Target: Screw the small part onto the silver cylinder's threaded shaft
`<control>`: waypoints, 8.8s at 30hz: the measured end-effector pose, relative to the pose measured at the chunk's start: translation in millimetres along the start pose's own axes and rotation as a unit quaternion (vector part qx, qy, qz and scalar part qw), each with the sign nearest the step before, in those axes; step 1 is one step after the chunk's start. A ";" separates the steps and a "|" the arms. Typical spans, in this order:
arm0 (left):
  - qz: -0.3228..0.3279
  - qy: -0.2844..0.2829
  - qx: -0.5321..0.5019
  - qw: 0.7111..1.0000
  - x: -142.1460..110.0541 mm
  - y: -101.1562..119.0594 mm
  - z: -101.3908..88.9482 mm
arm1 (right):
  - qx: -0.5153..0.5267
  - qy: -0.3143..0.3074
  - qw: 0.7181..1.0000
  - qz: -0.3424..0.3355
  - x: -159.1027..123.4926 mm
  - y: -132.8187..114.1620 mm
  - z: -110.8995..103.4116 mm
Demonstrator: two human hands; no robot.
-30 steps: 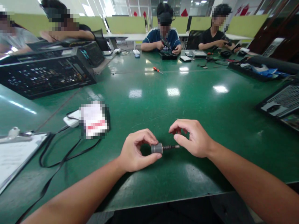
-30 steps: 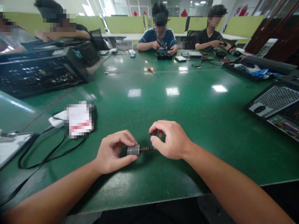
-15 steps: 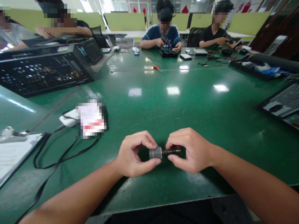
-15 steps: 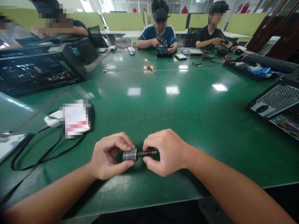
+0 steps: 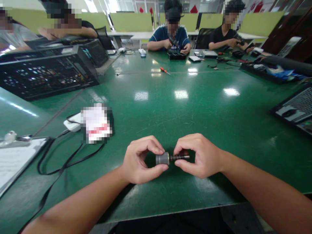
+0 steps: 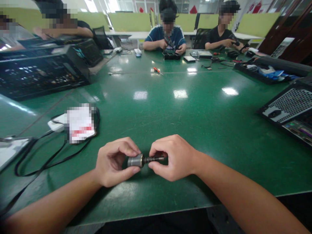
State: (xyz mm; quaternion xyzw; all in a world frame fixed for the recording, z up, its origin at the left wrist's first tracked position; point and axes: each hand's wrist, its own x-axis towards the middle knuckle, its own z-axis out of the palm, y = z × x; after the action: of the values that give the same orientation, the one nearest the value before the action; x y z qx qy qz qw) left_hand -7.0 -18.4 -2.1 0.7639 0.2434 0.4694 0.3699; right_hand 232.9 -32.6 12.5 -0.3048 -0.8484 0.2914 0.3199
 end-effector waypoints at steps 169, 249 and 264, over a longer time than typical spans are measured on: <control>-0.019 -0.058 0.043 0.997 7.3 -7.6 9.5 | 0.032 0.021 0.988 0.149 -5.7 7.1 7.2; 0.048 -0.050 0.124 0.990 13.2 -3.0 2.8 | -0.017 -0.037 0.995 0.092 -10.1 23.0 -30.1; 0.037 -0.103 0.058 0.992 16.5 -14.3 -17.8 | -0.012 -0.068 0.994 0.087 -12.8 25.6 -46.4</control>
State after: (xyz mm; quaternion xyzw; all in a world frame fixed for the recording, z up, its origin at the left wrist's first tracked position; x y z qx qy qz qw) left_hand -16.0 8.2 0.4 0.8370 0.2022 0.3865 0.3305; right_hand 282.6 -11.2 19.1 -0.3605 -0.8421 0.3282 0.2309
